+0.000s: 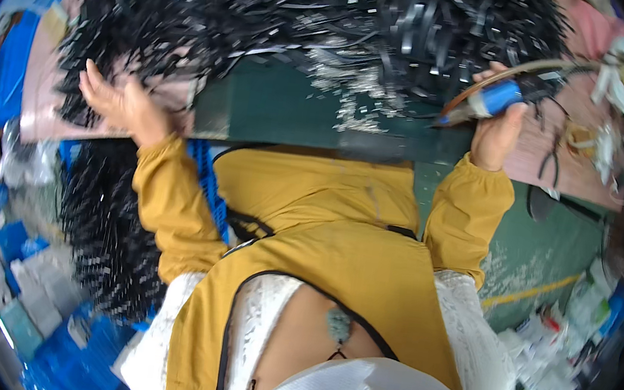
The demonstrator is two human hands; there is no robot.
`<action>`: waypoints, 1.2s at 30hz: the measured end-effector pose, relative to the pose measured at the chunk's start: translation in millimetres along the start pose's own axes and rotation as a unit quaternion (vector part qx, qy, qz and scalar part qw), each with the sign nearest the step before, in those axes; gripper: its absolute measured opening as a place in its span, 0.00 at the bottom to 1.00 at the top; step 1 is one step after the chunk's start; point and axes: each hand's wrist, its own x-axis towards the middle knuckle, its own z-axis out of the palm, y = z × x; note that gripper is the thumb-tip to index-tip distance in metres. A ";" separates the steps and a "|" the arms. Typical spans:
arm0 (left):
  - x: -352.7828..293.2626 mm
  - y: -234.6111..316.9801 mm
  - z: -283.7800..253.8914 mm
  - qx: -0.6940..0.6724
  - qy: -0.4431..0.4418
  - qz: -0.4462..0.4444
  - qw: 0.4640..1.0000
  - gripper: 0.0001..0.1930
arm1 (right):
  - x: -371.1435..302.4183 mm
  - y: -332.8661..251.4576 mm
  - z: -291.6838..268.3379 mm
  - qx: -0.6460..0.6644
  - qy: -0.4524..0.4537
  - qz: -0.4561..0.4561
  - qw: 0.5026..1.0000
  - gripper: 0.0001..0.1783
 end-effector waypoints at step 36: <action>-5.5 206.2 37.8 -0.477 -0.436 -0.286 0.708 0.10 | -80.4 -43.3 36.0 -0.067 0.029 -0.227 0.971 0.14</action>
